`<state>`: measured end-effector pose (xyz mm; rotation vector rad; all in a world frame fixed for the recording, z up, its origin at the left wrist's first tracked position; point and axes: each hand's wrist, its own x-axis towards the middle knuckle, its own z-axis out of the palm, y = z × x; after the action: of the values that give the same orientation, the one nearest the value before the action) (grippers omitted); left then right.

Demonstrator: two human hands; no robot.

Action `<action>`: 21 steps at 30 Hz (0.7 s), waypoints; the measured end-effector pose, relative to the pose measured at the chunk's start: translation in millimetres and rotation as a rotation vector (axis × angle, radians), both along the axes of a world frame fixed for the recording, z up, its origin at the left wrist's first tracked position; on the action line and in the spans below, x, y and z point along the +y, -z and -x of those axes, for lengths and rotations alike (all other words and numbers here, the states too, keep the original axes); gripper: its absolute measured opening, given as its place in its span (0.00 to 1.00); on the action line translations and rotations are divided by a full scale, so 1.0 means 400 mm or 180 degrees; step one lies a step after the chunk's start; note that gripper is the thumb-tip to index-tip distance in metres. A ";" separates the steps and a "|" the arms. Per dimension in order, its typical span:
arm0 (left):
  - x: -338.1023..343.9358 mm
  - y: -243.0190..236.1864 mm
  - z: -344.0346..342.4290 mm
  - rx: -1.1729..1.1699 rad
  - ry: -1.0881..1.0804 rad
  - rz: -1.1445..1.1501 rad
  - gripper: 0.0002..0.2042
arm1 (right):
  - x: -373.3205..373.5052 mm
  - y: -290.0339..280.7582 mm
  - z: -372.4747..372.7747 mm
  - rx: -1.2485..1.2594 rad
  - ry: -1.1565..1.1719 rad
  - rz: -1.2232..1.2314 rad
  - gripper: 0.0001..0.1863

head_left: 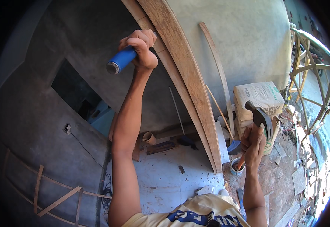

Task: The person chisels a wooden door frame by holding a chisel against the wood and striking it with a hammer.

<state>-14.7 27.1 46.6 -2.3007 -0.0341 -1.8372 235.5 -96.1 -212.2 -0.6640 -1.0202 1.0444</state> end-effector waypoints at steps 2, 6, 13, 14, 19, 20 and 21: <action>-0.004 -0.002 -0.004 0.0113 0.0082 -0.0095 0.30 | -0.003 0.000 0.003 0.0003 0.0012 0.0041 0.28; -0.001 -0.001 -0.021 0.0084 0.0046 -0.0430 0.28 | -0.008 -0.015 0.021 -0.0115 0.0070 -0.0006 0.30; 0.050 -0.004 -0.015 -0.0032 0.0080 -0.0669 0.21 | -0.023 -0.066 0.059 -0.0330 0.0015 -0.0564 0.28; 0.052 -0.006 -0.017 -0.0053 0.0122 -0.0674 0.21 | -0.028 -0.076 0.062 -0.0336 -0.0027 -0.0699 0.26; 0.050 -0.019 -0.025 -0.0058 -0.0262 -0.0782 0.19 | -0.054 -0.142 0.094 -0.0430 -0.0096 -0.0757 0.16; 0.044 -0.021 -0.038 -0.0166 -0.0442 -0.0968 0.18 | -0.057 -0.151 0.096 -0.0444 -0.0067 -0.0762 0.16; 0.033 -0.014 -0.042 -0.0113 -0.0463 -0.0788 0.19 | -0.060 -0.161 0.097 -0.0479 -0.0062 -0.0880 0.17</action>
<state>2.3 40.3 52.3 -2.0424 0.0193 -1.7053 196.6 -120.2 -148.0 -0.5118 -1.2771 0.8585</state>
